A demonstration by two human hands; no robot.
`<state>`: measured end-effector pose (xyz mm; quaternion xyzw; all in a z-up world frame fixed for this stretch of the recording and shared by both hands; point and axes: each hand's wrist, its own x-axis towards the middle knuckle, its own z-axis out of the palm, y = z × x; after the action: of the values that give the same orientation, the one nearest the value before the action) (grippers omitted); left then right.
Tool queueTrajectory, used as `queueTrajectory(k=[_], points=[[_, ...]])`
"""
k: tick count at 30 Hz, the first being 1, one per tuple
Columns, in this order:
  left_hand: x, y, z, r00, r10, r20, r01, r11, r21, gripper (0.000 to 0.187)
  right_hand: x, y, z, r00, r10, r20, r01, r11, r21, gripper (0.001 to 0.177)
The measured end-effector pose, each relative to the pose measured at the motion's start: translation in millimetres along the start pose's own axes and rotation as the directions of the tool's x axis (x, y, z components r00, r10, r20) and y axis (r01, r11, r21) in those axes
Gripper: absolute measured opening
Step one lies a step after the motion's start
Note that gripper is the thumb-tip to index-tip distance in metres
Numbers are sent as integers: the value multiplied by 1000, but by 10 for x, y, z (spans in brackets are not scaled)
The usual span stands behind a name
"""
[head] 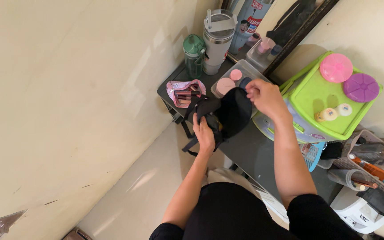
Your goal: The person picks up a small black bag from the floor and packs personal care items into it at a vanity desk, placing a cosmetic tube, sunscreen, bottles, a comb, and sunglasses into the bag one at a time. They then pick up a phone from a nearby table and continue arranging items in the bag.
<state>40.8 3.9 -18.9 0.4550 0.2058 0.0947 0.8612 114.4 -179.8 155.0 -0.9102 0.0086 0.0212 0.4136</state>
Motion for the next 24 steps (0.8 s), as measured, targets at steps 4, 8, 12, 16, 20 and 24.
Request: queueTrajectory(k=[4,8,12,16,20,24], points=[[-21,-189,-170,996,91,-13,-86,973,213,44,312,523,176,975,-130,-178,92,975,-203,24],[-138,-152,-319,993,113,26,-112,889,445,40,659,962,508,977,-114,-179,45,936,-350,45],[-209,102,-343,998,37,-55,-3,858,513,38,847,1201,798,990,68,-120,-110,911,-397,67],[-269,347,-342,994,108,0,-97,888,449,43,923,1371,989,990,15,-137,-84,853,-515,79],[-290,448,-324,996,93,-15,-77,893,442,42,939,1481,1068,989,-29,-147,-53,852,-522,68],[-299,441,-311,994,112,-14,-91,873,479,43,870,1312,969,929,-200,-313,68,920,-385,67]])
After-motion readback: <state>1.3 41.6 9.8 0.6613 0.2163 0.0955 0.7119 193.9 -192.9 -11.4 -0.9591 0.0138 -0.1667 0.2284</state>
